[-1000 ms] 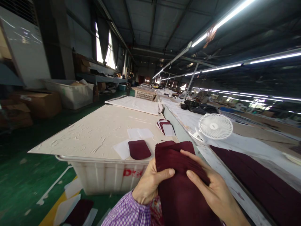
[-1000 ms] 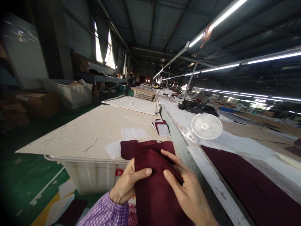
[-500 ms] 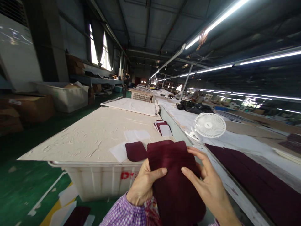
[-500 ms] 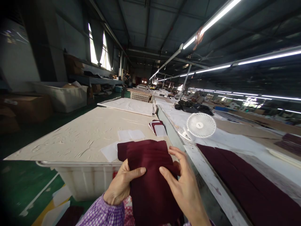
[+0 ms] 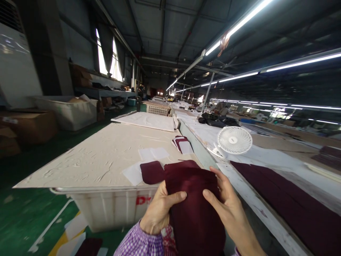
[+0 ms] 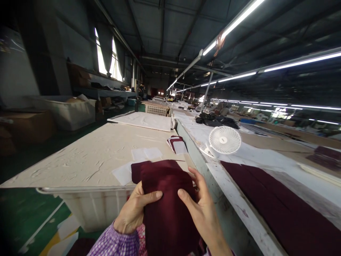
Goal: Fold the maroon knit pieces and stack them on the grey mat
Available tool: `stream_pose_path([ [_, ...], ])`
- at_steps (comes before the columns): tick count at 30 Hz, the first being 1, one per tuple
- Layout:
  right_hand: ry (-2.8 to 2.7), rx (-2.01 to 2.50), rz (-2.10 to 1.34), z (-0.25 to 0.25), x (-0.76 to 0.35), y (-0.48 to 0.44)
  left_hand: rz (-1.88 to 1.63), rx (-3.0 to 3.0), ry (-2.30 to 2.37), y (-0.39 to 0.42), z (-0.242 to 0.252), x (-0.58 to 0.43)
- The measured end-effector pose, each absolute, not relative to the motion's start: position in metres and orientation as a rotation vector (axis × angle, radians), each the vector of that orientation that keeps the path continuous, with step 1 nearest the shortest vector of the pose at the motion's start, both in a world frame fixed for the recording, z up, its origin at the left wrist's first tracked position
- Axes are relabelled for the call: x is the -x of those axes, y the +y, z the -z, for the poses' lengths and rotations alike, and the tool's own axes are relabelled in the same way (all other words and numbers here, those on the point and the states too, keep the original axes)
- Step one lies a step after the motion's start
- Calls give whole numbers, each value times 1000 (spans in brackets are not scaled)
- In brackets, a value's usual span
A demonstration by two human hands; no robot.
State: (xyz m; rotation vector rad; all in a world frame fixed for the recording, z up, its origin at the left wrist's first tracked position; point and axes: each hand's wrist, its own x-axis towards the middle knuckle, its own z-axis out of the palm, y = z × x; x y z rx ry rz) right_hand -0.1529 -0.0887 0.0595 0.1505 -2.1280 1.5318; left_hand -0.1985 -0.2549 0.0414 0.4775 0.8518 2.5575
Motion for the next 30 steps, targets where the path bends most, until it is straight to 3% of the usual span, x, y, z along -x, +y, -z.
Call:
stream_pose_path([
  [7,-2130,-181,-1333,-59,151,-88,-2611,-346,853,-252,-40,206],
  [14,-2165,-380,-813,-79,151,-84,-2522,-424,891,-254,-41,203],
  [25,-2234,-463,-721,-86,151,-80,-2435,-555,898,-257,-46,197],
  [30,-2323,-378,-1150,-84,149,-77,-2453,-531,911,-258,-46,200],
])
